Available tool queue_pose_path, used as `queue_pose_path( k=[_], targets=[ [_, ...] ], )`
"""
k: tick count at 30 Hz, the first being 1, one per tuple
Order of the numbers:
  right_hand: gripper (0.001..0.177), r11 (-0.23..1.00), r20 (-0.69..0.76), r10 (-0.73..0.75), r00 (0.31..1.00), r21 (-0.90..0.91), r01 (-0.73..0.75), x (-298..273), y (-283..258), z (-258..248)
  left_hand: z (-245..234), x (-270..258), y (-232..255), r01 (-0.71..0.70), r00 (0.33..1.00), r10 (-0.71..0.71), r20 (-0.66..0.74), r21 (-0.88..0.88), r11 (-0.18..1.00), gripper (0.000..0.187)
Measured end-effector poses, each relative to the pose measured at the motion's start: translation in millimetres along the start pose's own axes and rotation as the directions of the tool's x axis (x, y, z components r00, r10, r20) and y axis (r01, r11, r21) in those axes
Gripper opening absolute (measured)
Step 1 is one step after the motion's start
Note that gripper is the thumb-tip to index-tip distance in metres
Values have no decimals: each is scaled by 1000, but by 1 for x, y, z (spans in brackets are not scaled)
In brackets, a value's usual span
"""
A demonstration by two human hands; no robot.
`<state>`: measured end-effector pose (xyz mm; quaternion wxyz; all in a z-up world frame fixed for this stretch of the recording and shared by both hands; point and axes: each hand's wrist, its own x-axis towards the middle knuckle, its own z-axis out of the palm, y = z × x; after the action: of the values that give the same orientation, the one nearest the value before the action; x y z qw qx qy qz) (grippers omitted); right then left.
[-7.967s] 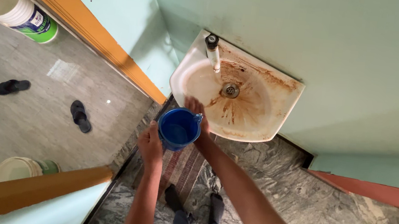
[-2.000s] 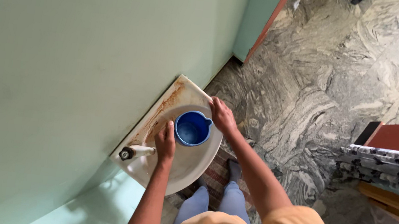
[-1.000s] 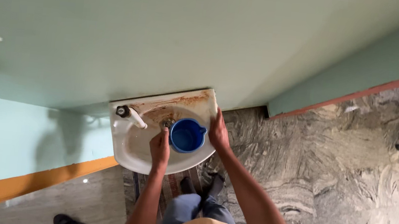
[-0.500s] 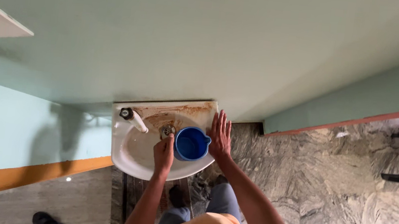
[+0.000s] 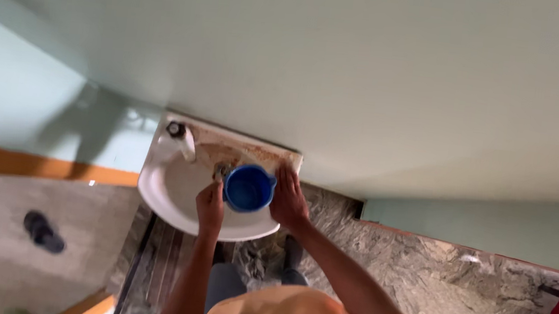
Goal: The person cleans a dirty bathroom sink using a blue plastic cup to pour water and their hands to scrub the basin. They repeatedly fill the cup from the tap, pour water into the sink, and scrub the surface to remove stains.
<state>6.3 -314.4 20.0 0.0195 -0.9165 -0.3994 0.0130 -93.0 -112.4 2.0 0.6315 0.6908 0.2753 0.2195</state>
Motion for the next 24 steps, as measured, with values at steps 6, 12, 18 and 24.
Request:
queue_pose_path(
  k=[6, 12, 18, 24],
  targets=[
    [68, 998, 114, -55, 992, -24, 58, -5, 13, 5, 6, -16, 8, 96, 990, -96, -101, 3, 995, 55],
    [73, 993, 82, 35, 996, -116, -25, 0, 2, 24, 12, -21, 20, 33, 980, -18, -198, 73, 997, 54],
    [71, 984, 137, 29, 990, -179, -4, 15, 4, 21, 19, -24, 40, 9, 984, 25, -179, 189, 982, 49],
    [77, 998, 81, 36, 996, -56, -32, 7, 5, 18, 20, -24, 39, 57, 997, -35, -76, 312, 948, 55]
  ],
)
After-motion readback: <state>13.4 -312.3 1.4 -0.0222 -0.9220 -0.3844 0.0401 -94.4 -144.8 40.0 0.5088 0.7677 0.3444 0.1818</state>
